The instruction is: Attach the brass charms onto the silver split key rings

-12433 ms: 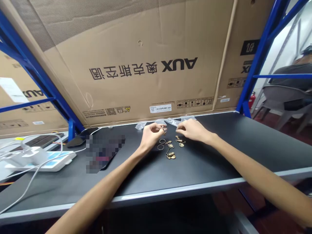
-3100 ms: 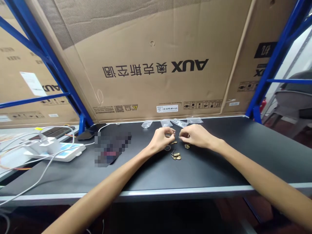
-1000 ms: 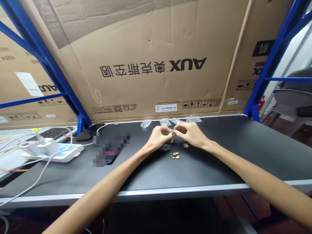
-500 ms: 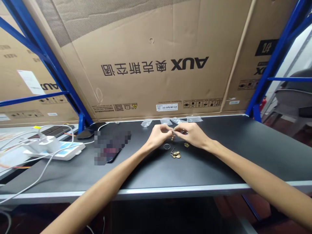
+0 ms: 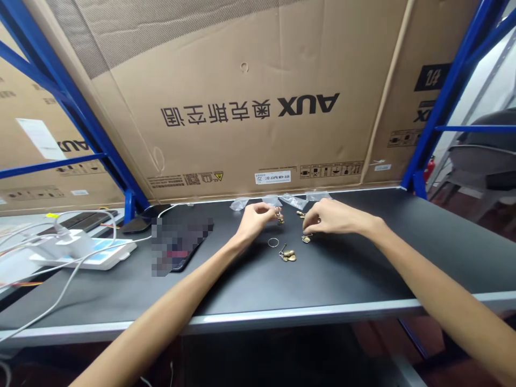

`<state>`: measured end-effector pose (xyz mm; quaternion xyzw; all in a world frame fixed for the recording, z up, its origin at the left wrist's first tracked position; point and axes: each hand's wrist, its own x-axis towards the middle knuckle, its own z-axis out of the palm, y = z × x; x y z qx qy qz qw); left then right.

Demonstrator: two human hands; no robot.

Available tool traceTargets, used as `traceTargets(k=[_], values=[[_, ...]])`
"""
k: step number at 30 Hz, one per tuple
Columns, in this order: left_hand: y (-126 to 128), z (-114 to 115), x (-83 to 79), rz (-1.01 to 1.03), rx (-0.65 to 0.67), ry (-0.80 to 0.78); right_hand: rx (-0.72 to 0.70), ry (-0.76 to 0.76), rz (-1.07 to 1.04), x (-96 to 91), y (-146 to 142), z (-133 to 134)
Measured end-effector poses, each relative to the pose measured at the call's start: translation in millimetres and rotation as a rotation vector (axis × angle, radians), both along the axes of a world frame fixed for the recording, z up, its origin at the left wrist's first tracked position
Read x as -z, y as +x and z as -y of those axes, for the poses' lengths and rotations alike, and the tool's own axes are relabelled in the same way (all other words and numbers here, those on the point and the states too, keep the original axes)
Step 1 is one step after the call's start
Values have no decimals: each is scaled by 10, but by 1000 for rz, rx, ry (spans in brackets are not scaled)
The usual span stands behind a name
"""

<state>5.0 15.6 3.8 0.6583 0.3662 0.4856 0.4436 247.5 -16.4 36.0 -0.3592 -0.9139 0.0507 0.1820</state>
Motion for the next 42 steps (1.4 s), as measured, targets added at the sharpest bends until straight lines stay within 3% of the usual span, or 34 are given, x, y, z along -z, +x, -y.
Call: traceTargets(k=[5, 20, 33, 42], values=[[23, 18, -3, -11, 10, -6, -18, -39, 65, 62, -1, -24], [19, 30, 19, -121, 40, 74, 64, 75, 52, 145, -159, 45], [99, 223, -47, -284, 56, 349, 138, 89, -309, 63, -236, 36], [62, 210, -75, -382, 57, 361, 60, 164, -289, 150, -288, 33]])
